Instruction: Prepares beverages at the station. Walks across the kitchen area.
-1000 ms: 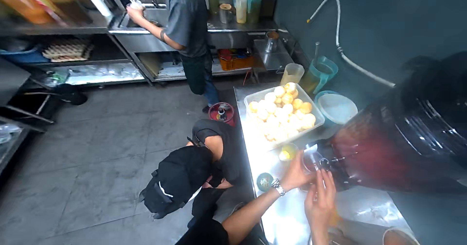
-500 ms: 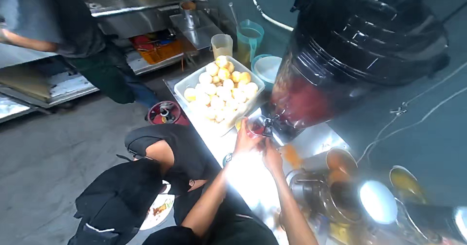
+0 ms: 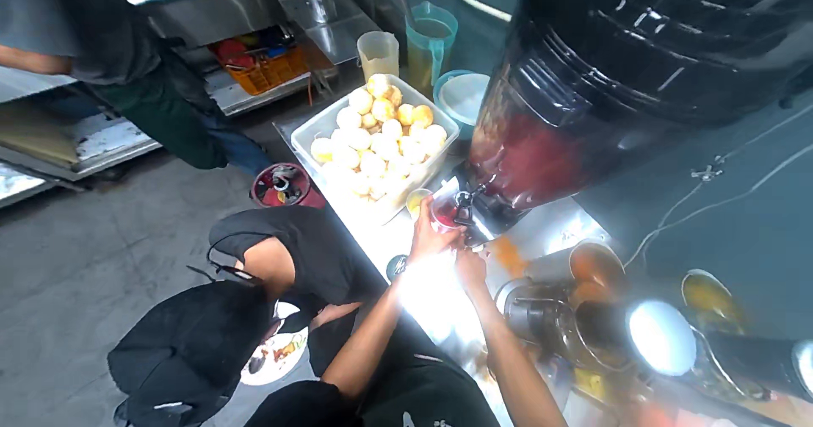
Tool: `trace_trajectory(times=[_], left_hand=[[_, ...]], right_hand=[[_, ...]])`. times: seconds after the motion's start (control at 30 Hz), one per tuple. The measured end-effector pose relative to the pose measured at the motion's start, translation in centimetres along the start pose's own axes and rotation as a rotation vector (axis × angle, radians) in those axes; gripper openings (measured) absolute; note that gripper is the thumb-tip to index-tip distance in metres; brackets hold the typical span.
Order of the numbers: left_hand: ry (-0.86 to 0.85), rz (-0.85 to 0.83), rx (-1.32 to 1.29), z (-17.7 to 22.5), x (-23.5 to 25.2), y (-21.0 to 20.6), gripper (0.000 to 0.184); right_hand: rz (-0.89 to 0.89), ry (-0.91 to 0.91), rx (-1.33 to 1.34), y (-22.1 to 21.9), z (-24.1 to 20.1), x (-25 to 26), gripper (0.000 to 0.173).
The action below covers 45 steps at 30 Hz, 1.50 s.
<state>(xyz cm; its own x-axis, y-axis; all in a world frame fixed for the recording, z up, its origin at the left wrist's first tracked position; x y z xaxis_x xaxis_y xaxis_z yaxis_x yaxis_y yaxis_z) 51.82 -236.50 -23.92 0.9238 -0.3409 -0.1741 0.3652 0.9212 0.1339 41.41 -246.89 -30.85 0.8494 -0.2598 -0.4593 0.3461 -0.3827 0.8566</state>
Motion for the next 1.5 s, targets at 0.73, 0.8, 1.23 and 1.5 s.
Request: trace_trajectory(times=[0.73,0.8,1.23,1.5], left_hand=[[-0.071,-0.058,-0.020,-0.3,-0.1,-1.6,0.100],[-0.075,-0.066,-0.038,-0.4,-0.2,-1.6,0.099],[-0.045,-0.043,-0.014,-0.9,-0.5,-1.6,0.099],[0.018,-0.036,-0.010,-1.8,-0.5,-1.6,0.096]], right_hand=[[0.060,0.026,0.227,-0.2,0.5,-0.4,0.051],[0.062,0.024,0.230,-0.2,0.5,-0.5,0.050],[0.065,0.031,0.235,-0.2,0.7,-0.4,0.053],[0.052,0.031,0.221,0.6,1.0,-0.6,0.052]])
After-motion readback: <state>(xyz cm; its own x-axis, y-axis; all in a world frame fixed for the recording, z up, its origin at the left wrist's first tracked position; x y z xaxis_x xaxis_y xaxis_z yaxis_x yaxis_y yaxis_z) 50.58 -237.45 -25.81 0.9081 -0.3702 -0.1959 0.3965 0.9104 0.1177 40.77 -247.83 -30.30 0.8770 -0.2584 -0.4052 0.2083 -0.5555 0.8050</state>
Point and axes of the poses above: each hand's wrist, its own x-axis towards the middle knuckle, its own y-axis out of the back of the hand, z = x × y, the point moved 7 cm from there along x, towards the middle knuckle, and after that the axes turned 15 degrees about y, right-handed, at the moved point
